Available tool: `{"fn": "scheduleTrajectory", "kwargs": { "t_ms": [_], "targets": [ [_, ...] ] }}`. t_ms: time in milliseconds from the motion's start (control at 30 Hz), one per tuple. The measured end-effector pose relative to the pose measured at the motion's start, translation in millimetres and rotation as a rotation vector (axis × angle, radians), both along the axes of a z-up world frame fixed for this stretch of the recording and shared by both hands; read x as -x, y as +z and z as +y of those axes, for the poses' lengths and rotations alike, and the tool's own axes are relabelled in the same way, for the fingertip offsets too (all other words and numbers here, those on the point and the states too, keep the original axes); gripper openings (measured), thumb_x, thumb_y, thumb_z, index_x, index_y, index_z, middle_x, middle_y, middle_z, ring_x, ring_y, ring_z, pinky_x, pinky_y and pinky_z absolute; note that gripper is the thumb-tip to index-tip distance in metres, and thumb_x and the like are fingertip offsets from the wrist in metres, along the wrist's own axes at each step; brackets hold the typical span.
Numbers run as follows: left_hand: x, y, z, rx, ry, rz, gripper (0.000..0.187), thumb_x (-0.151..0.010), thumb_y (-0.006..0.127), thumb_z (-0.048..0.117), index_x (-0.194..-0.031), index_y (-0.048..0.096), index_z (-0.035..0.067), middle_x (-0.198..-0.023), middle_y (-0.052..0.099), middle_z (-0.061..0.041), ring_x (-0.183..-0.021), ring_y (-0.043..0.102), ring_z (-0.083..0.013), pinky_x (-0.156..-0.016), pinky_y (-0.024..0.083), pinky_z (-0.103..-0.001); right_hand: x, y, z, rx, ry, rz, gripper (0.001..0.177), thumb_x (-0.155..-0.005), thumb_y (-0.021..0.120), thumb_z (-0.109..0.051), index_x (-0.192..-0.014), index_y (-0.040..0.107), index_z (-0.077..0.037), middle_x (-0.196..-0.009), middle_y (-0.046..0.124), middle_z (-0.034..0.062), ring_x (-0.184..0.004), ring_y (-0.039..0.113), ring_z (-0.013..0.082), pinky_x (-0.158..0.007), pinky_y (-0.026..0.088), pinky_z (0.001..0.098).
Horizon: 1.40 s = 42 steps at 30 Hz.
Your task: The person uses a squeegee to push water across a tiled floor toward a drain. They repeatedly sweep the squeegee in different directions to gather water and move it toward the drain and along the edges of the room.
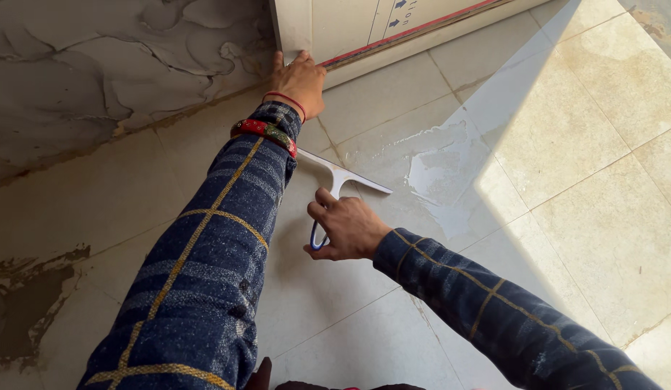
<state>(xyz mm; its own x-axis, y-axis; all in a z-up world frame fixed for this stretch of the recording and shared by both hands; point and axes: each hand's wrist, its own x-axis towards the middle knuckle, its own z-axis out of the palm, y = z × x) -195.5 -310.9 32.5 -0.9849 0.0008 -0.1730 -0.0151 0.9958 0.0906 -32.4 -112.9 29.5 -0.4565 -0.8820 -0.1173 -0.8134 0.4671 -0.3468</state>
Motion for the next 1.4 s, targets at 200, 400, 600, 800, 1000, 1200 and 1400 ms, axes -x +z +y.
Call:
{"fn": "scheduleTrajectory", "kwargs": {
  "t_ms": [200,400,600,800,1000,1200,1400],
  "targets": [
    [4,0,-15,0.001,-0.016,0.025,0.047,-0.091,0.061,0.012,-0.138,0.058,0.014,-0.158,0.042,-0.006,-0.152,0.026,-0.0171,-0.124,0.008,-0.06,25,-36,-45,0.05,0.106,0.123,0.03,-0.099,0.062,-0.033,-0.1,0.058,-0.004,-0.1,0.058,0.0156,-0.064,0.066,0.0324,-0.059,0.055,0.0447],
    [0,-5,-21,-0.004,-0.045,0.038,0.048,-0.089,0.058,0.007,-0.137,0.059,0.014,-0.161,0.036,-0.007,-0.152,0.022,-0.0171,-0.122,0.005,-0.061,118,-66,-19,0.092,-0.144,0.192,0.029,-0.097,0.065,-0.029,-0.095,0.057,-0.002,-0.097,0.059,0.0138,-0.072,0.066,0.0359,-0.065,0.053,0.0483],
    [-7,5,-19,-0.016,-0.046,0.03,0.043,-0.091,0.055,0.004,-0.131,0.063,0.015,-0.16,0.038,-0.009,-0.153,0.023,-0.0187,-0.124,0.006,-0.06,201,-80,96,-0.042,-0.605,0.241,0.025,-0.099,0.069,-0.028,-0.1,0.062,-0.004,-0.109,0.061,0.0157,-0.087,0.066,0.0415,-0.075,0.053,0.052],
    [-6,10,-18,-0.074,-0.058,0.01,0.046,-0.091,0.053,0.003,-0.135,0.059,0.014,-0.154,0.044,-0.011,-0.15,0.028,-0.0229,-0.123,0.011,-0.06,180,-54,126,-0.003,-0.707,0.334,0.023,-0.102,0.065,-0.03,-0.103,0.063,-0.007,-0.109,0.064,0.0148,-0.085,0.069,0.0386,-0.073,0.053,0.0528],
    [-6,13,-18,-0.048,-0.108,0.014,0.046,-0.092,0.054,0.005,-0.137,0.058,0.01,-0.143,0.058,-0.011,-0.146,0.04,-0.0243,-0.123,0.017,-0.061,67,-41,7,-0.02,-0.253,0.257,0.032,-0.103,0.055,-0.037,-0.098,0.055,-0.005,-0.094,0.057,0.0141,-0.062,0.065,0.0313,-0.06,0.053,0.0476],
    [-11,8,-15,-0.051,-0.105,0.031,0.044,-0.091,0.056,0.01,-0.135,0.059,0.014,-0.145,0.054,-0.012,-0.143,0.041,-0.023,-0.122,0.015,-0.061,1,-38,-80,0.034,-0.038,0.162,0.025,-0.089,0.065,-0.027,-0.099,0.061,-0.004,-0.106,0.058,0.0182,-0.058,0.065,0.0304,-0.058,0.055,0.0442],
    [-16,-2,-15,0.012,-0.124,0.022,0.04,-0.091,0.058,0.01,-0.13,0.064,0.013,-0.145,0.054,-0.013,-0.153,0.027,-0.0229,-0.122,0.012,-0.063,68,-53,-47,-0.049,-0.333,0.154,0.027,-0.093,0.068,-0.03,-0.099,0.063,-0.005,-0.092,0.063,0.0117,-0.07,0.068,0.0307,-0.061,0.055,0.0448]
  ]
}}
